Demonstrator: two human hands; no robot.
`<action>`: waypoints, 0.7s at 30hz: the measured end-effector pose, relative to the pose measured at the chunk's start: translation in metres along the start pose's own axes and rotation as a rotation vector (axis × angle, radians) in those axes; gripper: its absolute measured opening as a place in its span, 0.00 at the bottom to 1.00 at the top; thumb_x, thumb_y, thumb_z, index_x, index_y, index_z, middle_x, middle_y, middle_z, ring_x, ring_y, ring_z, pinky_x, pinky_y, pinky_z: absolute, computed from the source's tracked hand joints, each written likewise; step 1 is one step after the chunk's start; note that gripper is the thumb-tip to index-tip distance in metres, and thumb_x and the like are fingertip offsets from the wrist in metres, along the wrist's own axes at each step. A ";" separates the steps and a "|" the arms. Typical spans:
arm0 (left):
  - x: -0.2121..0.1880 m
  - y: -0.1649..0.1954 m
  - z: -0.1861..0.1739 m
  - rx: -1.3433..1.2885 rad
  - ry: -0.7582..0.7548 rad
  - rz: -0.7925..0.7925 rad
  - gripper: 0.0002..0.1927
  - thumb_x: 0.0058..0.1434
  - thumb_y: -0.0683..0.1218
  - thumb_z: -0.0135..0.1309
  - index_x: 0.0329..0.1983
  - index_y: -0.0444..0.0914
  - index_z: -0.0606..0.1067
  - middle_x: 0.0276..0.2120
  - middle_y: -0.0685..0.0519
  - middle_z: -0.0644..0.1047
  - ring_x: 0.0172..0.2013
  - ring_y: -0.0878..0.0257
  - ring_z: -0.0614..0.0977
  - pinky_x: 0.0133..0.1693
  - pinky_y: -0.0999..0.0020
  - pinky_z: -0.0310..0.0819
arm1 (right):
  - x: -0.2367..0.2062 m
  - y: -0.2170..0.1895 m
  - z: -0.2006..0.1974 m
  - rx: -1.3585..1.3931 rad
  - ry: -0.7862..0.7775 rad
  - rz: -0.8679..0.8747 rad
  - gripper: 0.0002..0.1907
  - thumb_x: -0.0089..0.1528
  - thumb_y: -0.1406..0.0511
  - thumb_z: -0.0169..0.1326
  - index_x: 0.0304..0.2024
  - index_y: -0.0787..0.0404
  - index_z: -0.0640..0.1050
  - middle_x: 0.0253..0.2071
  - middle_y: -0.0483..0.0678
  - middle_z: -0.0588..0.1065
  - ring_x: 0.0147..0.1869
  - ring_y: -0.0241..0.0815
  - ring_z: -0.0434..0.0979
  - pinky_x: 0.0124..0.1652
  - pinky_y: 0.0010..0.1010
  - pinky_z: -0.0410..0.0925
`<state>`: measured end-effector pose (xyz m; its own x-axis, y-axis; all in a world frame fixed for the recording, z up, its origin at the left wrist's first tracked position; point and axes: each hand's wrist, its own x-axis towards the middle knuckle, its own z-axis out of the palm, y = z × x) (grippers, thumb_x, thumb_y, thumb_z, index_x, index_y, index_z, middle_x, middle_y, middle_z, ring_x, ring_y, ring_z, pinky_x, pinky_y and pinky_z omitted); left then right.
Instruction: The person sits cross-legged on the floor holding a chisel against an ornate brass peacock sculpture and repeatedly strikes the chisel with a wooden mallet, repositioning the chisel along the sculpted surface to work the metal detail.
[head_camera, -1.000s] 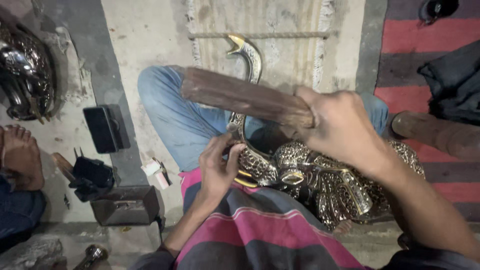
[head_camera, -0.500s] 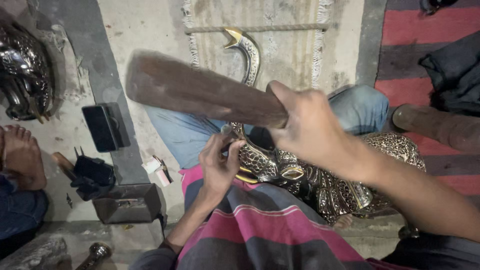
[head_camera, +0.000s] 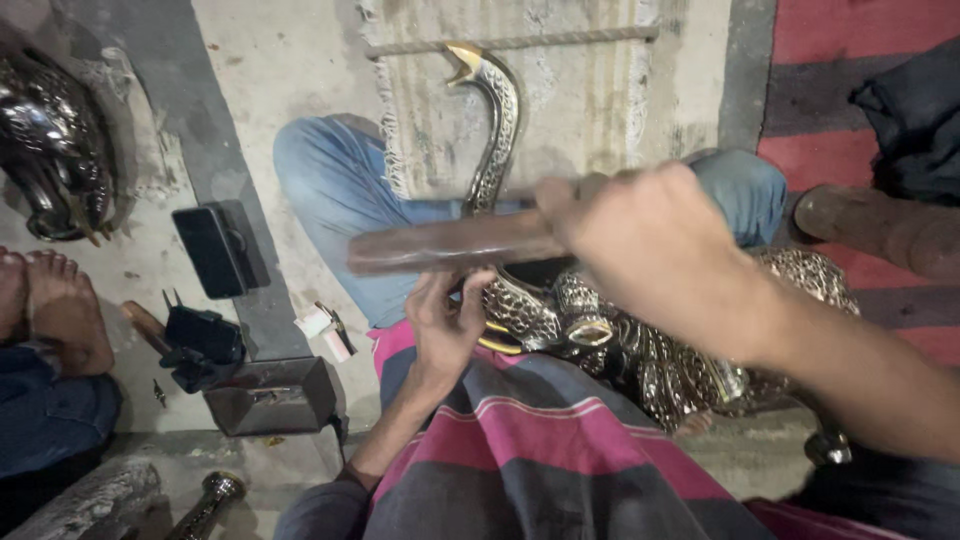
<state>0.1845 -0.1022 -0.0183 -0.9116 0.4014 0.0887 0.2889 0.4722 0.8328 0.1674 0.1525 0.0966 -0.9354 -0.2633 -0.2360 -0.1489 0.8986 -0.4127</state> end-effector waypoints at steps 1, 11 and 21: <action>0.001 0.000 0.000 0.000 0.004 -0.009 0.04 0.63 0.36 0.59 0.40 0.35 0.79 0.36 0.46 0.81 0.37 0.51 0.84 0.40 0.61 0.76 | 0.000 0.001 0.000 0.137 0.027 0.008 0.19 0.50 0.73 0.57 0.45 0.65 0.76 0.25 0.56 0.78 0.26 0.53 0.81 0.25 0.42 0.72; 0.003 0.008 -0.002 -0.046 -0.025 -0.081 0.03 0.64 0.36 0.59 0.40 0.32 0.77 0.35 0.44 0.79 0.36 0.50 0.83 0.38 0.61 0.76 | 0.001 0.004 0.002 0.192 0.064 0.009 0.22 0.47 0.74 0.56 0.46 0.66 0.77 0.25 0.57 0.78 0.26 0.56 0.80 0.26 0.45 0.71; 0.002 0.004 -0.002 -0.021 -0.030 -0.021 0.04 0.62 0.35 0.57 0.39 0.33 0.79 0.36 0.45 0.80 0.37 0.50 0.83 0.40 0.61 0.76 | -0.005 0.010 0.011 0.220 -0.002 0.036 0.28 0.48 0.76 0.54 0.52 0.62 0.77 0.23 0.56 0.77 0.25 0.55 0.80 0.25 0.43 0.72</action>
<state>0.1835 -0.1013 -0.0138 -0.9080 0.4153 0.0547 0.2634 0.4644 0.8455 0.1741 0.1595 0.0843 -0.9381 -0.2335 -0.2560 -0.0416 0.8094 -0.5858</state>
